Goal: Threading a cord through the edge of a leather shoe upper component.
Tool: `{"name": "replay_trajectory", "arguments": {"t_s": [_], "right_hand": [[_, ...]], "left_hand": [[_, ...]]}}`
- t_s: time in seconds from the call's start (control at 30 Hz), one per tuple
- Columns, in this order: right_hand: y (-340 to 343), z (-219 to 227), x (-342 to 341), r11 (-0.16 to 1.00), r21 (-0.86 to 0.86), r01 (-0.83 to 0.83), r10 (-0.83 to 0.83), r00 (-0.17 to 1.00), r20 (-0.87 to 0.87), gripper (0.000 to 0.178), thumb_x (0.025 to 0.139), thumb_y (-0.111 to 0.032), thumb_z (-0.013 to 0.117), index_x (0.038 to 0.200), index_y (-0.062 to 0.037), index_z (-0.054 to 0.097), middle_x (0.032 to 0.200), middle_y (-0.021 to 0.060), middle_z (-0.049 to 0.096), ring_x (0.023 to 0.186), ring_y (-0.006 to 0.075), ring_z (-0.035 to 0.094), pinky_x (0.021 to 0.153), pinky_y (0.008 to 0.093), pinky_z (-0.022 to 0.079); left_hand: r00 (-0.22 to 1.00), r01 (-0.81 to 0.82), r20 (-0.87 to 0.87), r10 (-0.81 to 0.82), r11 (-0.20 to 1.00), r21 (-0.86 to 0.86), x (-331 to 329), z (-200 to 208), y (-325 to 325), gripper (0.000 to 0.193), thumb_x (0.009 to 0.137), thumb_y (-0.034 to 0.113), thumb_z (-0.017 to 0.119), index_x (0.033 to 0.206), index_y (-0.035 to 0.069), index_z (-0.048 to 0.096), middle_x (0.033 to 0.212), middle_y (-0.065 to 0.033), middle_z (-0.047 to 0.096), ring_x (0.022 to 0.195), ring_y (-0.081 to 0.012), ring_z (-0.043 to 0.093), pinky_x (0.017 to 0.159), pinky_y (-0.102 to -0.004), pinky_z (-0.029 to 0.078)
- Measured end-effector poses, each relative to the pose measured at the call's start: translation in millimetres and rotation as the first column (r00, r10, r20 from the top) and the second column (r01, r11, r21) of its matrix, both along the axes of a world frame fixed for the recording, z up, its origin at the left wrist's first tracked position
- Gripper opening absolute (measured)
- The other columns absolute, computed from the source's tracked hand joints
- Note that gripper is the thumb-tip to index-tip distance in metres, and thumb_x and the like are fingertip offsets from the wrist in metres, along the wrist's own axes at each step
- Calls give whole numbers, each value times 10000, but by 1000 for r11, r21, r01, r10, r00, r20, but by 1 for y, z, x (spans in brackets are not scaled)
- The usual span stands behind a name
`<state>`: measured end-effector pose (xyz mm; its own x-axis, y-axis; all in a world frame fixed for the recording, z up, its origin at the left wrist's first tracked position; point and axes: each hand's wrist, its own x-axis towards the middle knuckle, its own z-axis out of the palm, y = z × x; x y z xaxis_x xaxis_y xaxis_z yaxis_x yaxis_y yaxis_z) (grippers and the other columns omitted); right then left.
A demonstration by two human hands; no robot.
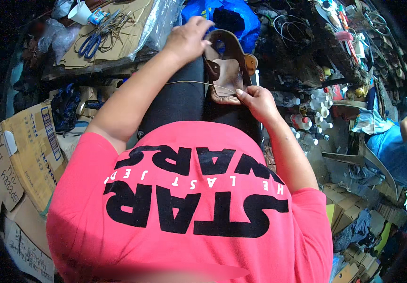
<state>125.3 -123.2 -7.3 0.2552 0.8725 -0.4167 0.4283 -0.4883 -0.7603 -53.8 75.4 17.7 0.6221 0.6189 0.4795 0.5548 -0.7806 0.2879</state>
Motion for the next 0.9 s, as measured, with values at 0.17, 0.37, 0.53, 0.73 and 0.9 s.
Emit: {"name": "replay_trajectory", "arguments": {"t_s": [0.17,0.37,0.53,0.73,0.9], "right_hand": [[8,3,3,998,52,-46,37,985,166,320,799,-360,706,782,-41,685,643,97,618,599,143,574,597,323,454],[-4,21,17,998,28,-56,57,997,-57,276,839,-253,695,748,0,632,625,9,579,608,60,478,552,276,415],[-16,22,15,994,75,-83,77,994,77,248,788,-261,727,852,-27,678,663,73,597,599,118,538,570,300,438],[-11,50,-3,950,159,-270,162,856,491,284,726,-271,757,879,-53,657,785,142,573,744,319,601,662,391,479],[-17,52,-9,909,296,-294,106,849,518,339,750,-293,745,918,-50,580,837,149,576,751,325,597,669,396,480]], "left_hand": [[793,540,-130,-596,785,-302,-14,12,-84,329,759,306,695,975,87,577,895,-103,610,806,-305,625,705,-401,506],[812,571,145,-566,717,-399,-17,-4,-124,277,757,187,688,978,48,593,872,-124,595,811,-310,605,716,-381,492],[793,591,184,-581,661,-463,-11,-4,-126,278,754,199,706,967,47,612,890,-124,607,835,-300,603,737,-379,490],[798,597,229,-558,680,-424,-1,0,-97,167,817,156,641,956,64,662,914,-109,617,886,-284,605,787,-359,477],[773,587,165,-613,592,-551,30,0,-71,163,812,156,650,948,67,650,928,-104,604,907,-270,599,803,-356,467]]}}
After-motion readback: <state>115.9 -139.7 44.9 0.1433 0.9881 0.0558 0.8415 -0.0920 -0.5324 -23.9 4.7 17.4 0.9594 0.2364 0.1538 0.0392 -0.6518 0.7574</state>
